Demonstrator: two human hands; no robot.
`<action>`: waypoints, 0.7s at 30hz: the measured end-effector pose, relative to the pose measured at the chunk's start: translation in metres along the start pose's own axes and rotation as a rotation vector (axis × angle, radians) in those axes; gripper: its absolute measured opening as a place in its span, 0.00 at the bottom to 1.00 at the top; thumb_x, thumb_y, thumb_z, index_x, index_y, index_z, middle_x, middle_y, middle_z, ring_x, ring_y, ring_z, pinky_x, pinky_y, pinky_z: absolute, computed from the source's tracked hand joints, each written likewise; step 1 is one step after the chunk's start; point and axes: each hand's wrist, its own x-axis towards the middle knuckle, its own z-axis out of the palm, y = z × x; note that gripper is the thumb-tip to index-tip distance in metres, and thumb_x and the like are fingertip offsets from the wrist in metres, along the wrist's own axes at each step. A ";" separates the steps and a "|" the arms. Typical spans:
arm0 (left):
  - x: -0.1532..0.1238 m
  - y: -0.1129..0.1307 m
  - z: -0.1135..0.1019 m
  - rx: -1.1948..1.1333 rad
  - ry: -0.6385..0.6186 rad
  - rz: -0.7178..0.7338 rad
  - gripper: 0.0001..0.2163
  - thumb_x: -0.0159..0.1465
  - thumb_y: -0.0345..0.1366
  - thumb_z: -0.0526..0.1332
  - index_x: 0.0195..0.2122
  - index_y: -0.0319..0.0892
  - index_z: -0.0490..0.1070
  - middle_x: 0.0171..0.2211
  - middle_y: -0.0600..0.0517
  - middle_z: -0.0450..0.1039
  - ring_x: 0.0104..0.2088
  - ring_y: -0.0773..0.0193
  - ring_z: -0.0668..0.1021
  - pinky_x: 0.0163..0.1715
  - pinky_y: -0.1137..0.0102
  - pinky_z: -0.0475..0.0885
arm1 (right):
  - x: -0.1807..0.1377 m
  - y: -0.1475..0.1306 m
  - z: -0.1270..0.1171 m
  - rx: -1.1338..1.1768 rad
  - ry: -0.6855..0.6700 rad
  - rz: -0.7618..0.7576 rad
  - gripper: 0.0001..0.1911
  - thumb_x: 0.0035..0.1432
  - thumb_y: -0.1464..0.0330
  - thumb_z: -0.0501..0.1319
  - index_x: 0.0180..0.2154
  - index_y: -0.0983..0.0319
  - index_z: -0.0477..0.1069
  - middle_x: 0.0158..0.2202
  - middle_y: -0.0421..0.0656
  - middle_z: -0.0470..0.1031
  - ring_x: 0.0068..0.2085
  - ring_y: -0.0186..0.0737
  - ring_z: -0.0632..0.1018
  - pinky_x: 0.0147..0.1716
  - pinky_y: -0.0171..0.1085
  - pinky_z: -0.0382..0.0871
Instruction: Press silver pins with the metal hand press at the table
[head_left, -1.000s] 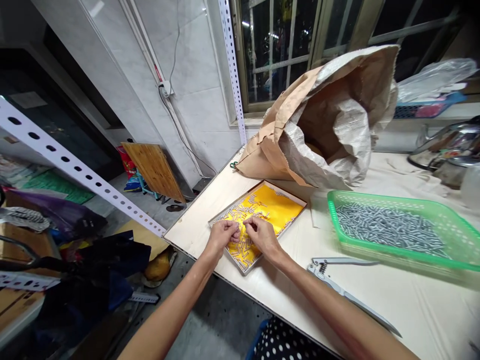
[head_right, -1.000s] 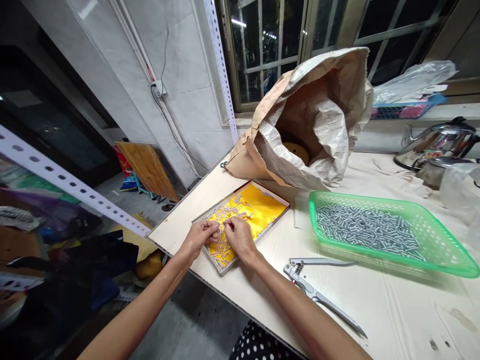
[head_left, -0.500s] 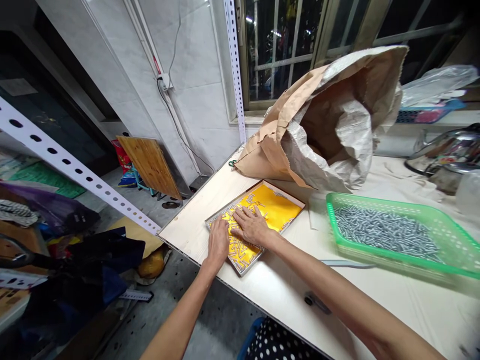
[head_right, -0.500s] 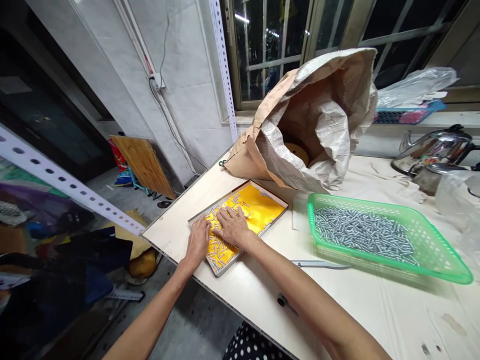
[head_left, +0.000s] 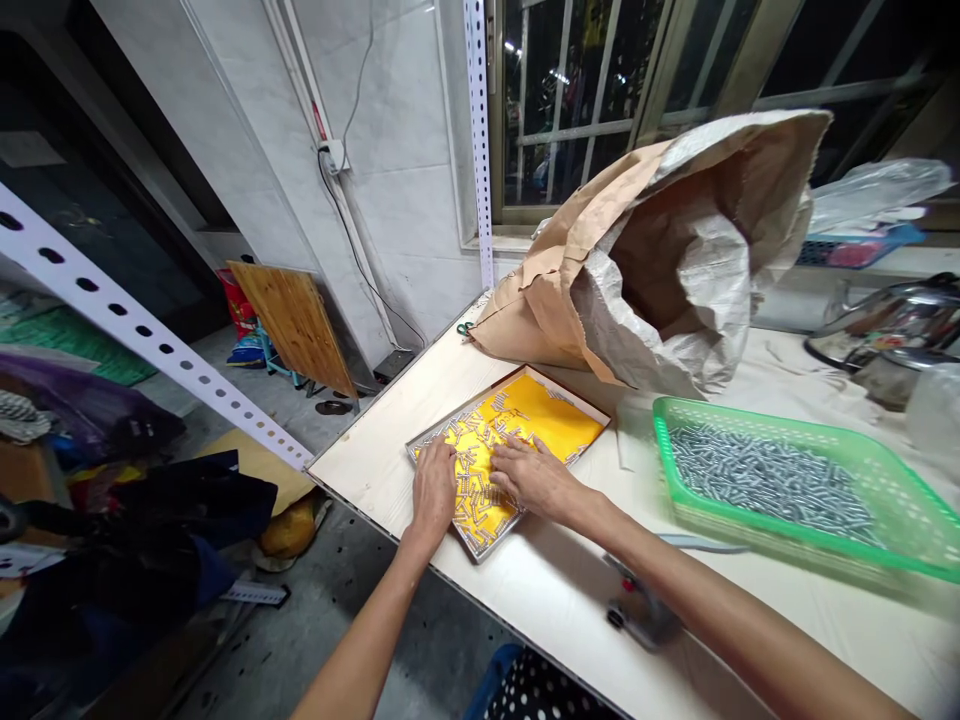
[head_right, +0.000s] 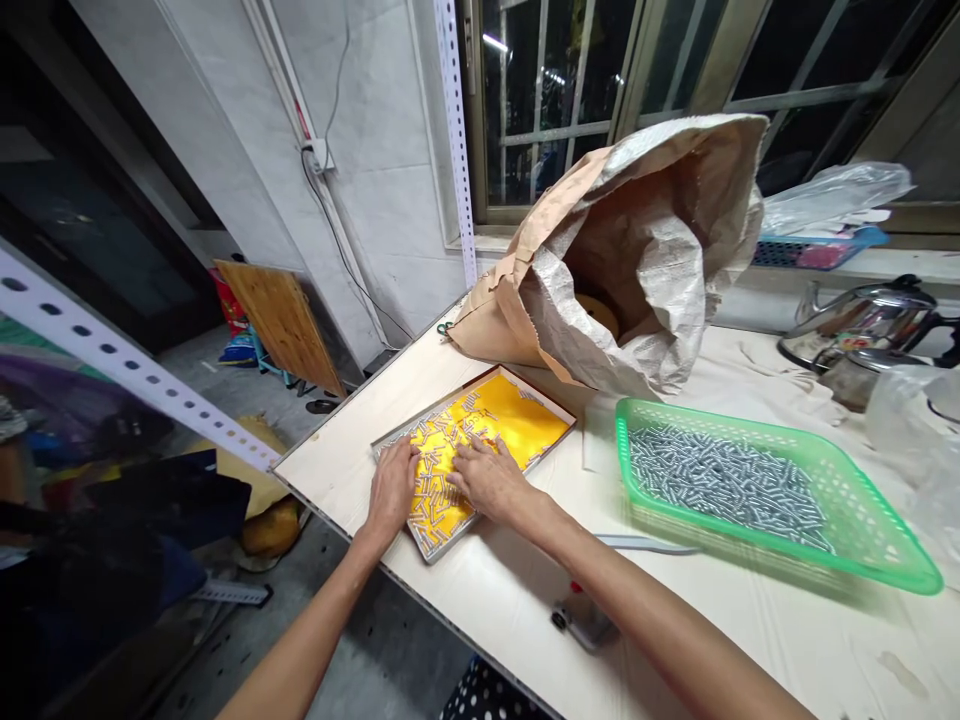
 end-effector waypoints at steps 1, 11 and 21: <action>0.000 0.000 0.000 0.005 0.002 0.002 0.08 0.67 0.30 0.52 0.39 0.41 0.70 0.46 0.43 0.74 0.43 0.53 0.75 0.46 0.56 0.72 | 0.003 0.002 -0.001 0.003 0.017 0.035 0.18 0.70 0.61 0.49 0.52 0.58 0.71 0.61 0.48 0.66 0.64 0.53 0.60 0.60 0.60 0.53; 0.003 0.006 -0.006 0.006 -0.041 -0.032 0.06 0.66 0.29 0.52 0.36 0.42 0.68 0.38 0.45 0.73 0.39 0.52 0.74 0.41 0.57 0.72 | 0.009 0.036 0.010 0.036 0.055 0.297 0.29 0.69 0.54 0.45 0.64 0.64 0.58 0.66 0.52 0.57 0.67 0.56 0.54 0.63 0.58 0.48; 0.004 0.003 -0.007 0.002 -0.058 0.011 0.06 0.67 0.30 0.51 0.38 0.41 0.67 0.38 0.44 0.73 0.39 0.52 0.74 0.42 0.57 0.72 | -0.016 -0.018 0.028 0.122 0.005 -0.083 0.34 0.66 0.48 0.45 0.63 0.62 0.60 0.66 0.52 0.57 0.67 0.60 0.53 0.62 0.62 0.44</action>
